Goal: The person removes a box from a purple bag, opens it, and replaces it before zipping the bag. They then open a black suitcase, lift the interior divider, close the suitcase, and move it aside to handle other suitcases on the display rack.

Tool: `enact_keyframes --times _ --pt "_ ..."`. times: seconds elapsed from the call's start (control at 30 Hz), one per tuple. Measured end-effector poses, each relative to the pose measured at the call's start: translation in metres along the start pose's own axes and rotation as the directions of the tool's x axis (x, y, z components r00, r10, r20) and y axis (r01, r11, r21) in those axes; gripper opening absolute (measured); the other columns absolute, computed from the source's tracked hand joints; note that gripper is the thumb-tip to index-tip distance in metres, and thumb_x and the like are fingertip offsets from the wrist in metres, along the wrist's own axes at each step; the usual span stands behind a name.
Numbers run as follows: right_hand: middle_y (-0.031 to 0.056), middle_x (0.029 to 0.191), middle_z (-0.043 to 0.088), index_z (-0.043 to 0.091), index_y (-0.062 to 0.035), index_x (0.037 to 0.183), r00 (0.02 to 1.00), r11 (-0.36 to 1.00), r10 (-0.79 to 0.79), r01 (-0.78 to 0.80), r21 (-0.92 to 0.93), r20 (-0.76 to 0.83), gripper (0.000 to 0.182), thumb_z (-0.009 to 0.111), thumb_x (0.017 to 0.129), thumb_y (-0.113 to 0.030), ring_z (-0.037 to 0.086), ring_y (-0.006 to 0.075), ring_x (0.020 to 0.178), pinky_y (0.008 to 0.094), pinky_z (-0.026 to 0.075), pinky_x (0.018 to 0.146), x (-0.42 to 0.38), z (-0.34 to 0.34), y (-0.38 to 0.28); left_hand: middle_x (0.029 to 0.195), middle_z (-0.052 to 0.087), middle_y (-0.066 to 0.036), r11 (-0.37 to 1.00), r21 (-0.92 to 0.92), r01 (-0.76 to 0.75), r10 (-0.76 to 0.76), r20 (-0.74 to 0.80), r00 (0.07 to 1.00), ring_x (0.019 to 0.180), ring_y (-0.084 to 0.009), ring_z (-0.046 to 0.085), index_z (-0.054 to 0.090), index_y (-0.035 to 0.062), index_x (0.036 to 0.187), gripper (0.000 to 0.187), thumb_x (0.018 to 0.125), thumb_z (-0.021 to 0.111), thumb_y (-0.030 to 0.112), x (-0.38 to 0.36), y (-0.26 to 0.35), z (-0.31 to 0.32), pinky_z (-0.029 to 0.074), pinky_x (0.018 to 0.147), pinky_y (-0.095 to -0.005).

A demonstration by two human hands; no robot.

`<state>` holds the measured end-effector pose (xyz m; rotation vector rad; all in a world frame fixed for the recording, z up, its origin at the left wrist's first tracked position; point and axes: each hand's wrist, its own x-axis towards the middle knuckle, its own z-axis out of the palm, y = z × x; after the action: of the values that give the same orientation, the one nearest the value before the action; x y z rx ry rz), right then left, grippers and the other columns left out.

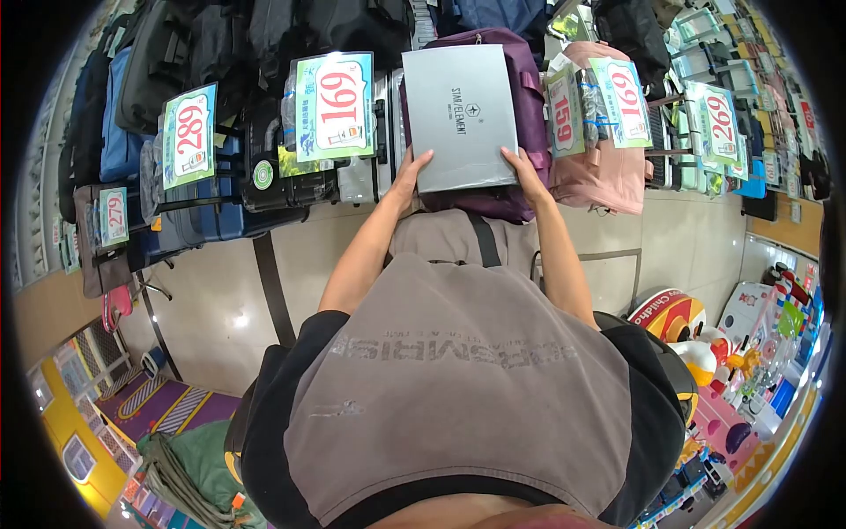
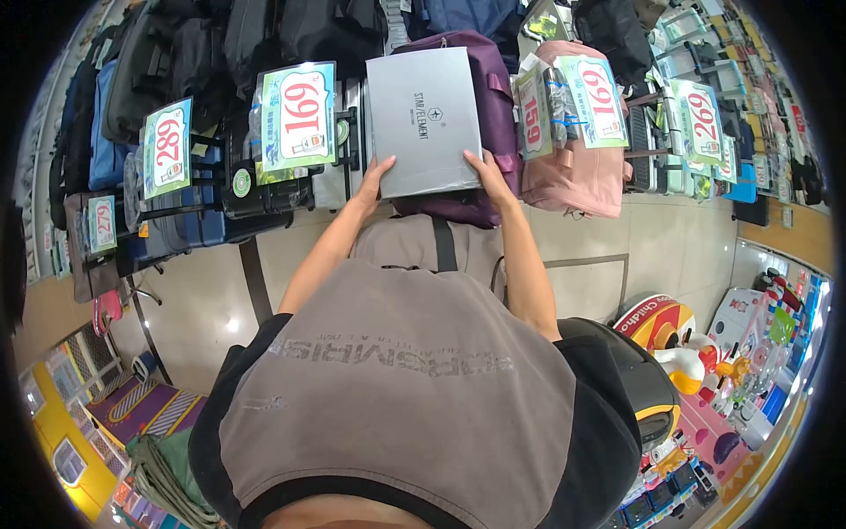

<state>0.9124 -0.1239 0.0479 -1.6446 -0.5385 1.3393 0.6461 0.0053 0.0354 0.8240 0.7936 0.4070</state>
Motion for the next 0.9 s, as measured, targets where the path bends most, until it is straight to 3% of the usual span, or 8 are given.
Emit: enact_keyframes --times 0.3,0.43,0.53,0.57,0.67,0.77,0.87,0.9 --pt "0.0161 0.147 0.048 0.036 0.0018 0.151 0.991 0.976 -0.126 0.116 0.185 0.041 0.082 0.066 0.089 -0.043 0.043 0.0248 0.138 0.0386 0.028 0.117 -0.049 0.004 -0.019 0.139 0.052 -0.013 0.993 -0.048 -0.112 0.109 -0.061 0.992 0.130 -0.0265 0.050 0.020 0.0069 0.159 0.088 0.091 0.066 0.037 -0.035 0.025 0.016 0.043 0.106 -0.0399" --pt "0.0137 0.141 0.055 0.045 -0.0023 0.146 0.996 0.850 0.069 -0.088 0.519 0.054 0.073 0.067 0.088 -0.040 0.052 0.0266 0.130 0.0430 0.039 0.111 -0.083 -0.020 -0.039 0.122 0.059 -0.006 0.977 -0.193 -0.087 0.100 0.058 0.993 0.109 -0.0196 0.060 0.020 0.0164 0.161 0.076 0.099 0.059 0.036 -0.066 0.053 0.024 0.047 0.095 -0.0362" --pt "0.0135 0.139 0.056 0.049 -0.0061 0.144 0.998 0.720 0.066 -0.044 0.692 -0.005 0.074 0.065 0.084 -0.048 0.052 0.0316 0.129 0.0510 0.039 0.110 -0.112 -0.028 -0.035 0.116 0.061 -0.004 0.997 -0.049 -0.063 0.064 0.013 0.998 0.104 -0.0176 0.060 0.027 0.0139 0.159 0.069 0.101 0.059 0.034 -0.051 0.055 0.035 0.049 0.091 -0.0353" --pt "0.0140 0.139 0.055 0.048 -0.0067 0.144 0.998 0.700 0.063 -0.042 0.713 -0.004 0.076 0.065 0.083 -0.050 0.052 0.0324 0.128 0.0521 0.040 0.108 -0.123 -0.027 -0.035 0.113 0.063 -0.009 0.967 0.183 -0.177 0.181 -0.009 0.983 0.104 -0.0230 0.063 0.039 0.0098 0.151 0.059 0.100 0.062 0.029 -0.034 0.040 0.033 0.051 0.088 -0.0368" --pt "0.0151 0.137 0.055 0.048 -0.0089 0.143 0.996 0.653 0.084 -0.033 0.757 -0.028 0.079 0.065 0.081 -0.055 0.052 0.0348 0.125 0.0552 0.042 0.103 -0.151 -0.023 -0.039 0.107 0.063 -0.016 0.675 0.679 -0.290 0.297 0.110 0.949 0.101 -0.0319 0.064 0.050 0.0057 0.139 0.049 0.094 0.066 0.018 -0.004 0.050 0.056 0.053 0.084 -0.0407" --pt "0.0148 0.135 0.055 0.048 -0.0112 0.143 0.986 0.631 0.141 -0.024 0.775 -0.085 0.080 0.063 0.080 -0.059 0.053 0.0362 0.122 0.0564 0.044 0.098 -0.167 -0.021 -0.028 0.108 0.060 -0.020 0.301 0.827 -0.475 0.523 0.274 0.807 0.103 -0.0387 0.061 0.055 0.0060 0.130 0.041 0.090 0.063 0.015 0.062 -0.001 0.058 0.051 0.085 -0.0476" --pt "0.0144 0.133 0.055 0.048 -0.0117 0.142 0.981 0.620 0.156 -0.010 0.785 -0.111 0.080 0.062 0.080 -0.061 0.053 0.0365 0.120 0.0550 0.045 0.094 -0.185 -0.016 -0.020 0.112 0.056 -0.019 0.101 0.981 -0.165 0.484 0.096 0.870 0.109 -0.0390 0.056 0.057 0.0071 0.126 0.037 0.090 0.059 0.018 0.073 -0.029 0.085 0.048 0.088 -0.0535" --pt "0.0144 0.133 0.055 0.049 -0.0116 0.141 0.984 0.620 0.148 -0.011 0.785 -0.103 0.081 0.062 0.080 -0.062 0.053 0.0368 0.120 0.0549 0.045 0.094 -0.189 -0.018 -0.013 0.124 0.053 -0.020 0.150 0.987 -0.063 0.398 -0.001 0.918 0.118 -0.0376 0.051 0.057 0.0097 0.129 0.038 0.093 0.056 0.023 0.080 -0.046 0.087 0.044 0.094 -0.0551"
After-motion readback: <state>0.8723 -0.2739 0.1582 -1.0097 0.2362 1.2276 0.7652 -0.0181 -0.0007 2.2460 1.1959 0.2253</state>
